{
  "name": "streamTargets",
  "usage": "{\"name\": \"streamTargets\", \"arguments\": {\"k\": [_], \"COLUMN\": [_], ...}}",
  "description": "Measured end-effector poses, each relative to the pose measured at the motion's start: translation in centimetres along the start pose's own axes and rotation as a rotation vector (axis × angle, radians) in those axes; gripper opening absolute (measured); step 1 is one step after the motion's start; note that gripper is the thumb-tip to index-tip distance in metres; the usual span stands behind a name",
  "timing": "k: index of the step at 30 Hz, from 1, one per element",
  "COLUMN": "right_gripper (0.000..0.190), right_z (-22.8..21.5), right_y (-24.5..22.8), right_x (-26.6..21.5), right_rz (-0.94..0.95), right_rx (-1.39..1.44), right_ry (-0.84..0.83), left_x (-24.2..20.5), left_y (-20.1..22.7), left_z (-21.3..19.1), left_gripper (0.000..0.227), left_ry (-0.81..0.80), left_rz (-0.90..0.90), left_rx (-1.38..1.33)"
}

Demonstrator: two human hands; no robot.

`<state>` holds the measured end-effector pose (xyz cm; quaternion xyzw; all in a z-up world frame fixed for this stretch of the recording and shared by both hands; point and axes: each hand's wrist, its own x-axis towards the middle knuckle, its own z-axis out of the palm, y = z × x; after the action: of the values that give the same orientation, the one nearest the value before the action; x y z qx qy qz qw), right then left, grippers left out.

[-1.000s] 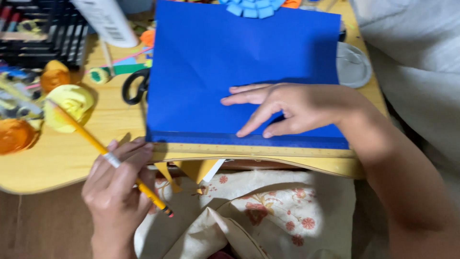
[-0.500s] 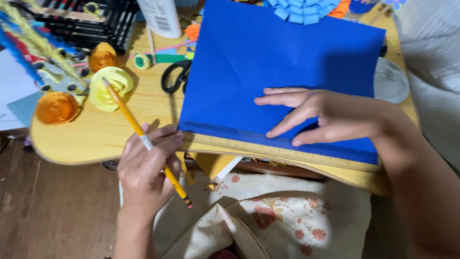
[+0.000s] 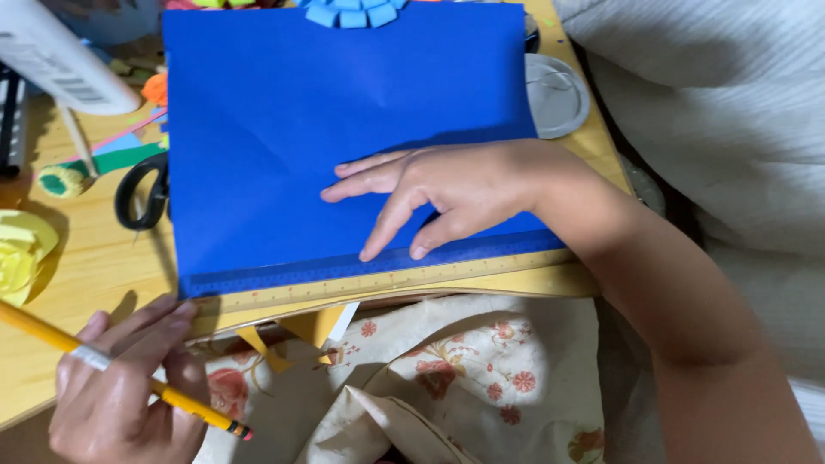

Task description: Measuring, marking, cutting, and folding blue paper to create decorative components on a craft table.

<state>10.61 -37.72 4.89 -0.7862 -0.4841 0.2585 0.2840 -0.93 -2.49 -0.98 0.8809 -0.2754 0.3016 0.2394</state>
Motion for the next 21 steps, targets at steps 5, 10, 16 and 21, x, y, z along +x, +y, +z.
{"name": "streamTargets", "arguments": {"k": [5,10,16,21], "right_gripper": [0.047,0.049,0.049,0.047], "right_z": [0.0,0.0,0.4,0.7], "right_y": [0.3,0.2,-0.7,-2.3], "right_x": [-0.1,0.0,0.1,0.0], "right_rz": [-0.013,0.007,0.049,0.060], "right_rx": [0.007,-0.002,-0.001,-0.234], "right_ry": [0.000,-0.011,-0.008,0.042], "left_x": [-0.2,0.5,-0.3,-0.1], "left_y": [-0.1,1.4,0.0,0.0], "left_z": [-1.1,-1.2,-0.7,0.0], "left_gripper": [0.025,0.023,0.026,0.010], "left_ry": [-0.173,-0.172,-0.168,0.004], "left_rz": [-0.081,-0.128,-0.109,-0.033], "left_rx": [0.058,0.056,0.094,0.021]}}
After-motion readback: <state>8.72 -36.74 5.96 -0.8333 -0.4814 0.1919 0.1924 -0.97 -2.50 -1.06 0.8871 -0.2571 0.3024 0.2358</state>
